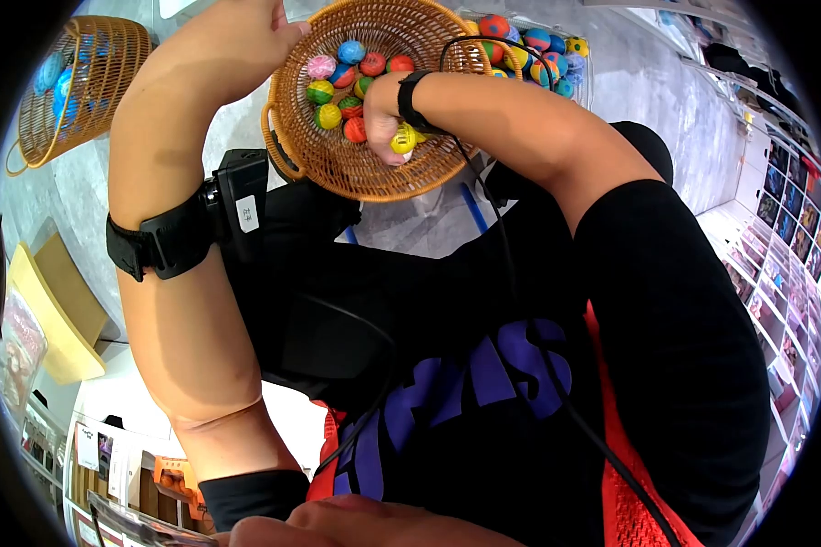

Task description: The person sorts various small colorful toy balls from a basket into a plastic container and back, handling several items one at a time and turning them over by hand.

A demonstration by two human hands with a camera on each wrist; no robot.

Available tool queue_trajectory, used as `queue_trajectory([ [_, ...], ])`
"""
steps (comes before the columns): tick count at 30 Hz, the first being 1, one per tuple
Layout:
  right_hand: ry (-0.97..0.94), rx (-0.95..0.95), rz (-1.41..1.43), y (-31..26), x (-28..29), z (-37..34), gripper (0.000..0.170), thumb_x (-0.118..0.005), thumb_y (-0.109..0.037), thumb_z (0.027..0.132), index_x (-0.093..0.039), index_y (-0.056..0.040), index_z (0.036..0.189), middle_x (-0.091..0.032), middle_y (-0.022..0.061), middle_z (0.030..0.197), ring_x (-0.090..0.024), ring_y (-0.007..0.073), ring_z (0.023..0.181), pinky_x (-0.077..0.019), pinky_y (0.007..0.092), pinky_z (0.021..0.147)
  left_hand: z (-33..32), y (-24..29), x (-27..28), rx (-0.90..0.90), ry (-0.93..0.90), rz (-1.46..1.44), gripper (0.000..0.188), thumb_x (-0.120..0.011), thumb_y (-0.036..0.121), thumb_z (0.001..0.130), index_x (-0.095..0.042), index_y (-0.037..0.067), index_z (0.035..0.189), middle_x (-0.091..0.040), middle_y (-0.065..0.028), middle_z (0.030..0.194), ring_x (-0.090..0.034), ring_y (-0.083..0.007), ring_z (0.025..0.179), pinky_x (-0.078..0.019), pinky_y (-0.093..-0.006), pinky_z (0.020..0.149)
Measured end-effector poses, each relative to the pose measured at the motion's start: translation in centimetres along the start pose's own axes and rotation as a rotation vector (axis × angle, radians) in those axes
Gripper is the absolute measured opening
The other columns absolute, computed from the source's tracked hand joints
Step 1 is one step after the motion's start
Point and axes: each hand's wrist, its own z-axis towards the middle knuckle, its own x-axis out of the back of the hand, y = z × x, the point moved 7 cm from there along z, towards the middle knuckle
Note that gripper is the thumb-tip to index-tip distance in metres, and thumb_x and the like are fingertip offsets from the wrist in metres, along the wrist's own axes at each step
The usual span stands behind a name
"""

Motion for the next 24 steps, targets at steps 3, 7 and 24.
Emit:
queue_trajectory([
  [3, -0.030, -0.025, -0.071, 1.2, -1.0, 1.7, 0.040, -0.085, -0.036, 0.075, -0.082, -0.0169, 0.110, -0.075, 0.0082, 0.123, -0.069, 0.0254, 0.106, -0.0538, 0.0432, 0.090, 0.1, -0.1, 0.0, -0.003, 0.006, -0.007, 0.044, -0.059, 0.033, 0.101, -0.076, -0.005, 0.114, -0.073, -0.0296, 0.120, -0.070, -0.0407, 0.117, -0.0540, -0.0475, 0.103],
  [7, 0.001, 0.193, -0.113, 1.0, -2.1, 5.7, 0.040, -0.083, -0.037, 0.078, -0.083, -0.0198, 0.114, -0.076, 0.0089, 0.123, -0.070, 0.0268, 0.106, -0.0548, 0.0445, 0.091, 0.7, -0.3, -0.3, 0.017, -0.012, -0.007, 0.044, -0.059, 0.033, 0.100, -0.076, -0.005, 0.114, -0.072, -0.0301, 0.120, -0.070, -0.0408, 0.117, -0.0542, -0.0476, 0.103],
  [24, 0.445, 0.323, 0.327, 0.8, -0.2, -3.1, 0.075, -0.084, -0.028, 0.074, -0.060, -0.0118, 0.143, -0.071, 0.0119, 0.125, -0.067, 0.0297, 0.115, -0.0519, 0.0419, 0.099, 2.1, 0.2, -1.4, -0.065, 0.026, 0.047, 0.043, -0.061, 0.034, 0.097, -0.079, -0.004, 0.105, -0.073, -0.0313, 0.115, -0.071, -0.0437, 0.113, -0.0562, -0.0497, 0.099],
])
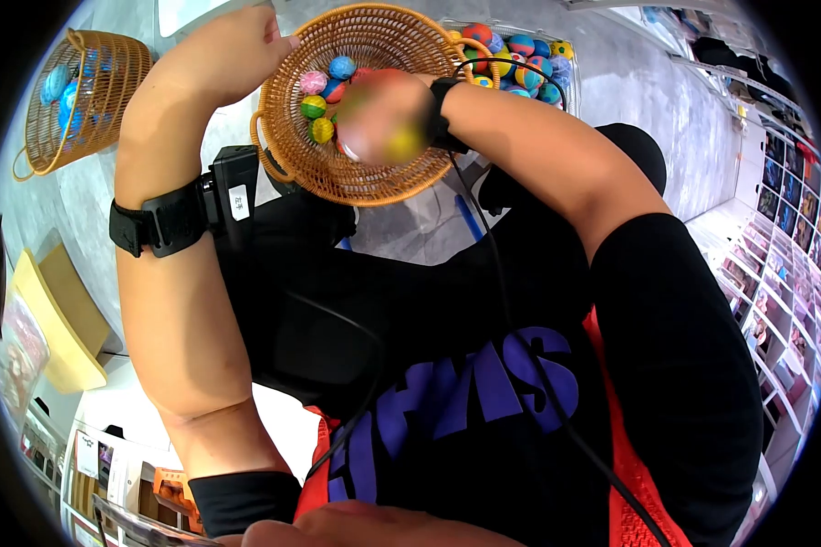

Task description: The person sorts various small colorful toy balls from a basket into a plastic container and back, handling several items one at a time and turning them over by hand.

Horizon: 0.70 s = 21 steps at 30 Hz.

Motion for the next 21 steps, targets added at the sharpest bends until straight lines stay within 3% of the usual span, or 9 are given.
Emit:
queue_trajectory([
  [2, 0.237, 0.136, -0.036, 0.1, 1.7, -1.6, 0.074, -0.083, -0.028, 0.076, -0.059, -0.0118, 0.143, -0.070, 0.0104, 0.124, -0.067, 0.0271, 0.115, -0.0537, 0.0408, 0.099, 0.0, 0.4, 0.0, -0.015, -0.018, 0.002, 0.044, -0.062, 0.035, 0.097, -0.078, -0.004, 0.108, -0.073, -0.0312, 0.116, -0.071, -0.0440, 0.113, -0.0557, -0.0499, 0.100],
  [8, 0.715, 0.433, 0.618, -1.1, 6.9, -11.6, 0.054, -0.078, -0.019, 0.089, -0.061, -0.0079, 0.138, -0.073, 0.0076, 0.117, -0.072, 0.0223, 0.107, -0.0578, 0.0351, 0.094, -0.5, 3.5, 0.3, -0.127, 0.091, -0.138, 0.054, -0.053, 0.045, 0.106, -0.068, -0.001, 0.130, -0.072, -0.0294, 0.123, -0.068, -0.0446, 0.119, -0.0526, -0.0482, 0.104],
  [10, 0.751, 0.415, 0.914, -0.4, 7.3, -14.4, 0.050, -0.079, -0.024, 0.087, -0.064, -0.0095, 0.132, -0.075, 0.0080, 0.115, -0.075, 0.0255, 0.105, -0.0576, 0.0381, 0.093, 0.0, 4.3, -0.2, -0.123, 0.059, -0.235, 0.057, -0.049, 0.049, 0.109, -0.064, 0.001, 0.136, -0.071, -0.0288, 0.127, -0.067, -0.0443, 0.121, -0.0516, -0.0472, 0.105],
  [11, 0.732, 0.865, 1.149, -2.4, 8.3, -15.7, 0.028, -0.066, -0.010, 0.096, -0.071, -0.0018, 0.122, -0.077, 0.0106, 0.108, -0.076, 0.0223, 0.095, -0.0617, 0.0366, 0.086, 0.4, 5.7, -0.6, -0.266, 0.129, -0.384, 0.060, -0.045, 0.051, 0.110, -0.060, 0.002, 0.141, -0.070, -0.0287, 0.129, -0.066, -0.0444, 0.122, -0.0510, -0.0467, 0.106],
  [12, 0.644, 0.905, 1.277, -2.3, 7.6, -17.7, 0.034, -0.062, -0.010, 0.101, -0.063, -0.0017, 0.134, -0.073, 0.0112, 0.125, -0.075, 0.0219, 0.104, -0.0608, 0.0330, 0.095, 0.6, 6.7, -0.7, -0.409, 0.198, -0.534, 0.062, -0.041, 0.054, 0.112, -0.056, 0.003, 0.145, -0.069, -0.0286, 0.131, -0.066, -0.0446, 0.124, -0.0504, -0.0463, 0.107],
  [14, 0.572, 0.875, 1.559, -0.9, 6.6, -19.3, 0.031, -0.060, -0.014, 0.103, -0.065, 0.0013, 0.130, -0.074, 0.0129, 0.122, -0.075, 0.0220, 0.103, -0.0610, 0.0339, 0.097, -0.2, 9.1, -0.6, -0.398, 0.121, -0.559, 0.070, -0.042, 0.059, 0.111, -0.046, 0.002, 0.153, -0.066, -0.0303, 0.135, -0.064, -0.0440, 0.127, -0.0488, -0.0449, 0.109],
  [16, 0.614, 0.888, 1.619, -0.3, 5.6, -21.1, 0.032, -0.059, -0.018, 0.104, -0.066, 0.0026, 0.127, -0.075, 0.0127, 0.120, -0.075, 0.0226, 0.102, -0.0615, 0.0353, 0.096, -2.3, 11.4, 0.7, -0.484, 0.264, -0.670, 0.075, -0.049, 0.059, 0.110, -0.039, 0.001, 0.157, -0.065, -0.0301, 0.137, -0.064, -0.0406, 0.128, -0.0485, -0.0427, 0.109],
  [17, 0.648, 0.909, 1.619, -0.9, 6.0, -22.0, 0.032, -0.059, -0.020, 0.104, -0.067, 0.0025, 0.126, -0.076, 0.0128, 0.118, -0.075, 0.0228, 0.102, -0.0619, 0.0354, 0.094, -2.0, 11.5, 1.0, -0.578, 0.256, -0.796, 0.073, -0.058, 0.051, 0.109, -0.038, -0.001, 0.158, -0.064, -0.0270, 0.138, -0.063, -0.0328, 0.130, -0.0481, -0.0383, 0.109],
  [21, 0.604, 1.032, 1.676, -0.4, 5.1, -24.8, 0.034, -0.060, -0.026, 0.104, -0.070, 0.0022, 0.120, -0.077, 0.0131, 0.114, -0.075, 0.0234, 0.102, -0.0618, 0.0371, 0.093, 0.7, 14.1, -0.6, -0.675, 0.179, -0.987, 0.067, -0.062, 0.038, 0.110, -0.037, 0.000, 0.159, -0.064, -0.0217, 0.138, -0.062, -0.0262, 0.129, -0.0481, -0.0355, 0.109],
])
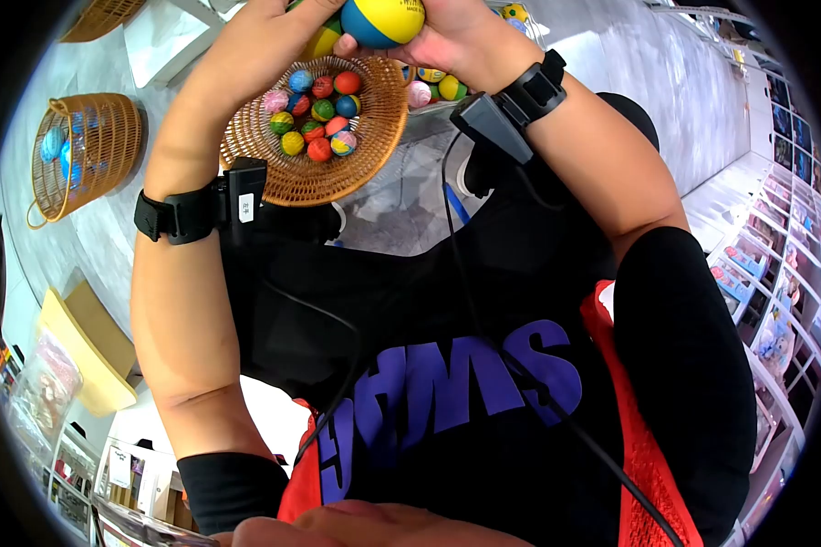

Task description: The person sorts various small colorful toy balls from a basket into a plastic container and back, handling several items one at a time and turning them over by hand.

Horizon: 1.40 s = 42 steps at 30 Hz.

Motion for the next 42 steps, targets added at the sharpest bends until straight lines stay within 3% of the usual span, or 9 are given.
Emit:
queue_trajectory([
  [9, -0.033, 0.039, -0.066, -6.5, 3.6, -3.7, 0.026, -0.060, -0.025, 0.105, -0.071, -0.0016, 0.108, -0.076, 0.0125, 0.108, -0.076, 0.0245, 0.100, -0.0628, 0.0395, 0.089, 2.8, -0.4, -4.4, 0.004, 0.094, -0.229, 0.049, -0.059, 0.024, 0.111, -0.047, 0.002, 0.153, -0.067, -0.0130, 0.129, -0.063, -0.0166, 0.117, -0.0497, -0.0310, 0.103],
  [13, 0.389, 0.266, -0.468, -11.5, 8.9, -6.0, 0.015, -0.072, -0.016, 0.098, -0.067, -0.0047, 0.107, -0.074, 0.0133, 0.108, -0.074, 0.0240, 0.099, -0.0617, 0.0361, 0.086, 3.1, -3.9, -2.8, 0.321, 0.040, -0.123, 0.035, -0.062, 0.016, 0.107, -0.060, 0.007, 0.141, -0.063, -0.0127, 0.135, -0.063, -0.0185, 0.112, -0.0506, -0.0308, 0.097],
  [15, 0.343, 0.233, -0.555, -12.1, 13.6, -5.5, 0.021, -0.073, -0.017, 0.097, -0.067, -0.0032, 0.112, -0.073, 0.0131, 0.109, -0.073, 0.0230, 0.101, -0.0596, 0.0335, 0.087, 2.7, -4.4, -2.3, 0.352, 0.121, 0.108, 0.047, -0.066, 0.048, 0.103, -0.070, 0.007, 0.125, -0.076, -0.0075, 0.107, -0.072, -0.0172, 0.092, -0.0563, -0.0359, 0.077],
  [18, 0.432, 0.089, -1.109, -10.8, 15.3, -4.8, 0.034, -0.076, -0.019, 0.094, -0.069, 0.0002, 0.121, -0.074, 0.0123, 0.115, -0.072, 0.0240, 0.099, -0.0573, 0.0331, 0.086, 2.0, -5.6, -1.4, 0.385, 0.006, 0.243, 0.046, -0.077, 0.038, 0.097, -0.068, 0.012, 0.134, -0.073, -0.0008, 0.113, -0.067, -0.0092, 0.095, -0.0546, -0.0295, 0.082],
  [19, 0.157, 0.132, -1.837, -10.1, 14.9, -3.0, 0.033, -0.078, -0.027, 0.091, -0.073, -0.0043, 0.115, -0.076, 0.0135, 0.110, -0.072, 0.0276, 0.097, -0.0570, 0.0371, 0.088, 2.2, -5.4, -1.8, 0.351, -0.045, 0.327, 0.046, -0.080, 0.033, 0.095, -0.068, 0.013, 0.134, -0.073, -0.0010, 0.110, -0.068, -0.0092, 0.094, -0.0544, -0.0288, 0.085],
  [21, 0.167, -0.029, -1.533, -7.9, 16.7, -2.9, 0.039, -0.079, -0.038, 0.088, -0.075, -0.0085, 0.112, -0.077, 0.0157, 0.103, -0.073, 0.0307, 0.095, -0.0569, 0.0411, 0.087, 2.1, -6.0, -2.3, 0.430, -0.092, 0.361, 0.047, -0.081, 0.020, 0.091, -0.067, 0.014, 0.135, -0.070, -0.0056, 0.116, -0.068, -0.0147, 0.100, -0.0542, -0.0314, 0.093],
  [24, 0.027, -0.186, -1.960, -4.3, 17.8, -1.6, 0.039, -0.074, -0.039, 0.087, -0.073, -0.0115, 0.115, -0.076, 0.0204, 0.098, -0.074, 0.0372, 0.093, -0.0575, 0.0465, 0.081, 1.7, -5.2, -2.6, 0.254, -0.064, 0.717, 0.048, -0.072, 0.008, 0.087, -0.064, 0.014, 0.134, -0.058, -0.0160, 0.130, -0.064, -0.0326, 0.118, -0.0526, -0.0412, 0.102],
  [35, 0.196, -0.615, -2.157, -1.4, 19.8, -2.1, 0.036, -0.066, -0.034, 0.090, -0.076, -0.0230, 0.123, -0.079, 0.0121, 0.118, -0.075, 0.0318, 0.109, -0.0584, 0.0469, 0.089, 1.1, -8.8, -3.2, 0.335, -0.347, 0.889, 0.047, -0.081, 0.020, 0.089, -0.061, 0.010, 0.130, -0.067, -0.0179, 0.129, -0.065, -0.0378, 0.123, -0.0512, -0.0445, 0.105],
  [42, 0.203, -0.585, -2.108, -2.1, 19.1, -1.7, 0.041, -0.071, -0.038, 0.085, -0.078, -0.0108, 0.115, -0.079, 0.0170, 0.109, -0.076, 0.0334, 0.103, -0.0590, 0.0452, 0.084, 0.2, -9.1, -2.1, 0.389, -0.349, 0.974, 0.046, -0.077, 0.023, 0.091, -0.061, 0.009, 0.132, -0.067, -0.0175, 0.131, -0.063, -0.0388, 0.125, -0.0499, -0.0453, 0.107],
])
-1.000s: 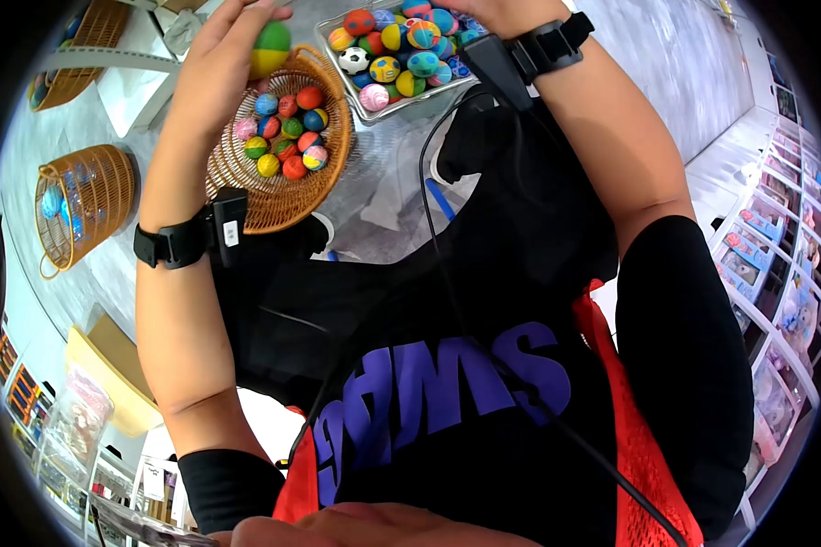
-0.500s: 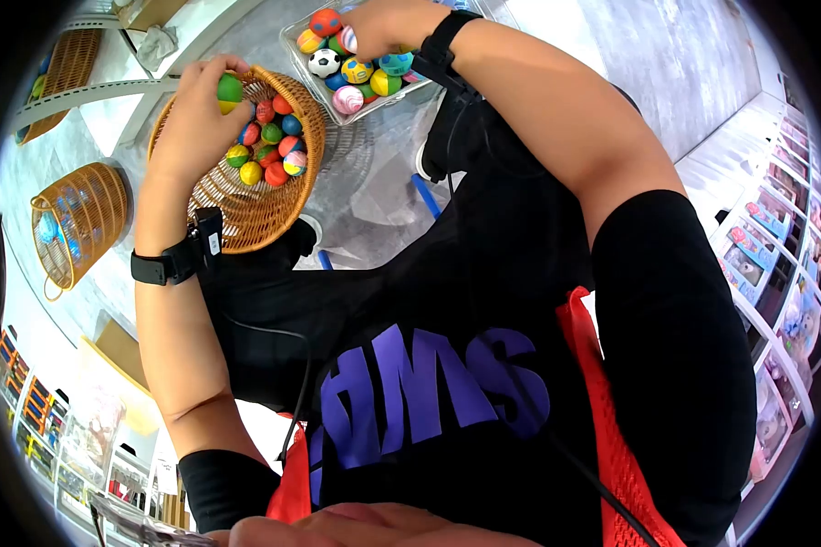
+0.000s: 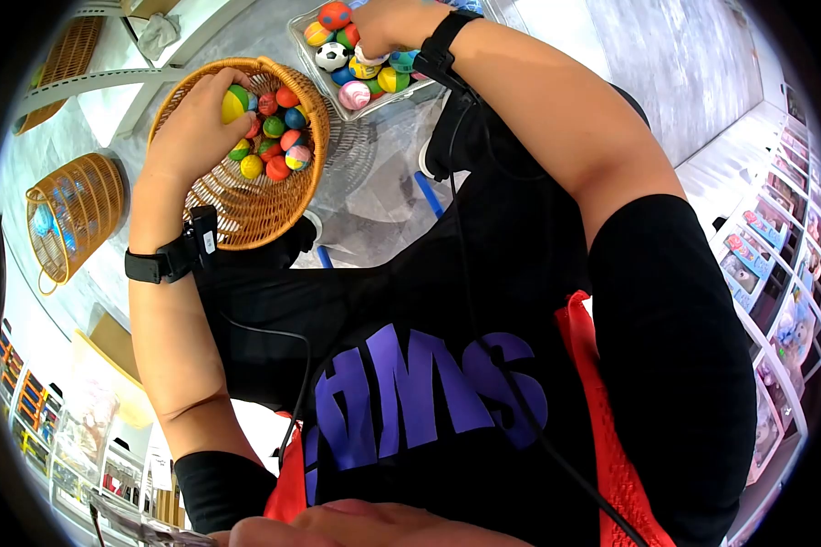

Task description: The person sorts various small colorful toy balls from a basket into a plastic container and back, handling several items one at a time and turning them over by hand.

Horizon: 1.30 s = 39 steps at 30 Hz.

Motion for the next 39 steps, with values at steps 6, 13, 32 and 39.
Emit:
queue_trajectory([
  [6, 0.000, -0.123, 0.301, 0.3, 1.6, -0.5, 0.048, -0.068, -0.045, 0.088, -0.078, -0.0025, 0.106, -0.078, 0.0222, 0.100, -0.076, 0.0350, 0.094, -0.0580, 0.0447, 0.078, -0.4, -0.4, -0.4, 0.013, -0.014, 0.008, 0.046, -0.075, 0.025, 0.091, -0.061, 0.010, 0.132, -0.065, -0.0176, 0.131, -0.063, -0.0390, 0.126, -0.0493, -0.0457, 0.108],
  [13, -0.123, 0.090, 0.114, -0.1, -0.6, -0.4, 0.048, -0.068, -0.044, 0.086, -0.077, -0.0042, 0.111, -0.078, 0.0195, 0.111, -0.074, 0.0353, 0.103, -0.0565, 0.0439, 0.088, -0.9, 0.0, -1.0, 0.024, -0.072, -0.003, 0.045, -0.076, 0.029, 0.093, -0.061, 0.011, 0.131, -0.066, -0.0201, 0.133, -0.063, -0.0396, 0.126, -0.0498, -0.0468, 0.107],
  [32, -0.062, 0.139, 0.140, -1.5, -1.2, 0.4, 0.039, -0.069, -0.032, 0.087, -0.075, -0.0076, 0.118, -0.077, 0.0207, 0.115, -0.073, 0.0365, 0.106, -0.0557, 0.0480, 0.090, -1.3, -0.7, -1.4, 0.013, -0.059, 0.044, 0.045, -0.076, 0.031, 0.094, -0.061, 0.009, 0.131, -0.066, -0.0191, 0.134, -0.062, -0.0392, 0.127, -0.0495, -0.0465, 0.108],
  [39, 0.141, -0.097, 0.192, 5.6, 3.0, 0.7, 0.041, -0.077, -0.041, 0.079, -0.083, -0.0068, 0.101, -0.080, 0.0177, 0.095, -0.076, 0.0329, 0.087, -0.0585, 0.0448, 0.079, -1.2, -0.5, -0.9, 0.033, -0.070, 0.042, 0.046, -0.076, 0.029, 0.093, -0.061, 0.008, 0.131, -0.066, -0.0198, 0.133, -0.062, -0.0393, 0.128, -0.0488, -0.0467, 0.109],
])
